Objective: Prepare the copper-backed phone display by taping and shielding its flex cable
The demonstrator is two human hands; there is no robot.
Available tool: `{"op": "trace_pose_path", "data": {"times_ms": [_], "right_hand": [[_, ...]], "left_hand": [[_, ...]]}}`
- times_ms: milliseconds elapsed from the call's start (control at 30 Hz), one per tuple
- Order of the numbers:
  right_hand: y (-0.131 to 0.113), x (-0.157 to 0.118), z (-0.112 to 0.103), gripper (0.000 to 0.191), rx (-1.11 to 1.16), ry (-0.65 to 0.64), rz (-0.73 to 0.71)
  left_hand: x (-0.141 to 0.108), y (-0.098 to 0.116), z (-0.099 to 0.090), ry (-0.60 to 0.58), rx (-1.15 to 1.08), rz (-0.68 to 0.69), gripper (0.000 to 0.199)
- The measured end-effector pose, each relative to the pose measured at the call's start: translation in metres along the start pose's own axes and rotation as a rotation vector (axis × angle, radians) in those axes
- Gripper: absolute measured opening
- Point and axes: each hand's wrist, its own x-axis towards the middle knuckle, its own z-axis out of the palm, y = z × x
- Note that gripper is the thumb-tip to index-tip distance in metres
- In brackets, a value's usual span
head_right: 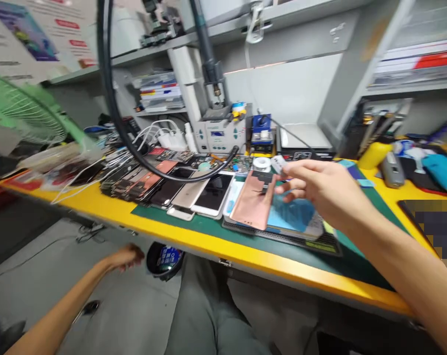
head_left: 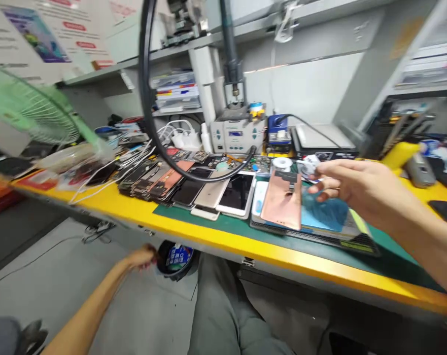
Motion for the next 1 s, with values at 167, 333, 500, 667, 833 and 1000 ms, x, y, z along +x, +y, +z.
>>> {"op": "trace_pose_path", "data": {"times_ms": [167, 333, 500, 667, 833, 1000], "right_hand": [[0.001, 0.004, -0.001, 0.005, 0.008, -0.011, 0.035], [0.003, 0.007, -0.003, 0.010, 0.026, -0.031, 0.046], [0.004, 0.007, -0.003, 0.012, 0.037, -0.065, 0.041], [0.004, 0.006, -0.004, 0.013, 0.039, -0.097, 0.038], [0.003, 0.006, -0.007, 0.012, 0.045, -0.104, 0.033], [0.005, 0.007, -0.008, 0.013, 0.060, -0.116, 0.016]], "left_hand": [[-0.060, 0.035, 0.029, -0.565, 0.408, 0.097, 0.017], [-0.133, 0.102, 0.045, -0.826, 0.327, 0.305, 0.021], [-0.169, 0.170, 0.083, -0.839, -0.167, 0.368, 0.031], [-0.177, 0.204, 0.124, -0.763, -0.545, 0.152, 0.037], [-0.179, 0.215, 0.138, -0.728, -0.582, 0.098, 0.035], [-0.184, 0.212, 0.144, -0.689, -0.607, 0.154, 0.025]]}}
